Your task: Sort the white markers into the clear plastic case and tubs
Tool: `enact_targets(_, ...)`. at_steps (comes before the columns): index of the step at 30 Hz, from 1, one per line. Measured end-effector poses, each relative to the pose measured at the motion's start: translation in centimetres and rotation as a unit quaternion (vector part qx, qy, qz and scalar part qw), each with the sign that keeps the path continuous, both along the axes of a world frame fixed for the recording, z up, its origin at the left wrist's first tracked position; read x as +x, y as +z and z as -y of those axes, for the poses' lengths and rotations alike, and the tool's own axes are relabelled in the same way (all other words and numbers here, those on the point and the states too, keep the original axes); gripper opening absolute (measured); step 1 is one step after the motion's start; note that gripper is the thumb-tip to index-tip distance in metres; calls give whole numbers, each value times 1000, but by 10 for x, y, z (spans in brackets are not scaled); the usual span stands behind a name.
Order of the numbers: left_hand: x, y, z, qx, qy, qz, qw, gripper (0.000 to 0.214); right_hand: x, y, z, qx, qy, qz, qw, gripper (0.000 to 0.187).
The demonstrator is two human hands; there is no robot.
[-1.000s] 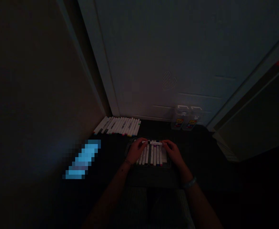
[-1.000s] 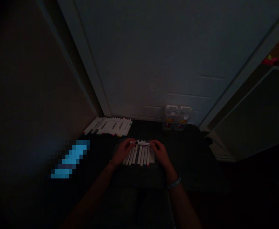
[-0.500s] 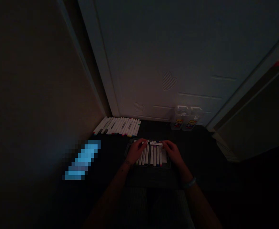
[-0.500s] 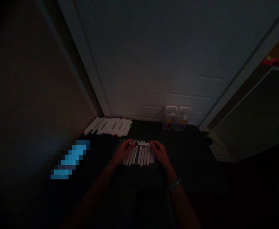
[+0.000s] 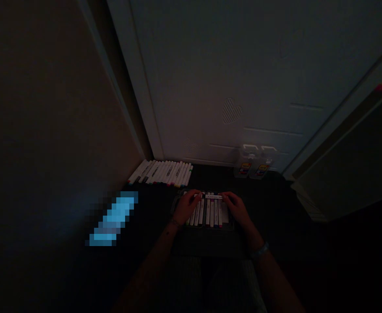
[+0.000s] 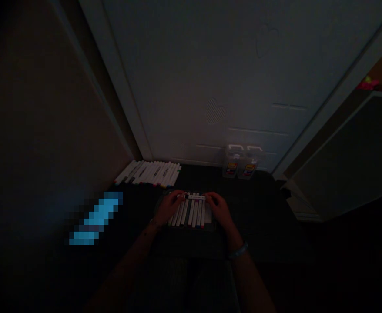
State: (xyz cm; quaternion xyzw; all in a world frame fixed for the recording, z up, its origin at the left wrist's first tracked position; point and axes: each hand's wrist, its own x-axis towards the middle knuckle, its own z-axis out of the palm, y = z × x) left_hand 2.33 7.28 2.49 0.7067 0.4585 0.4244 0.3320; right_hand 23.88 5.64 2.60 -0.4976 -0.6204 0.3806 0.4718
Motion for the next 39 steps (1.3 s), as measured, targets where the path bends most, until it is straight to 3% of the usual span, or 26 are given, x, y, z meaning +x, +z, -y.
enact_targets(23, 0, 3, 2, 0, -12, 7, 1000, 24, 0, 4, 3, 7, 12, 3, 1000, 31)
enact_targets(30, 0, 1, 1, -16, -11, 13, 1000, 24, 0, 6, 7, 32, 65, 16, 997, 30)
enact_targets(39, -1, 4, 2, -7, -20, 3, 1000, 27, -1, 4, 7, 37, 62, 16, 997, 29)
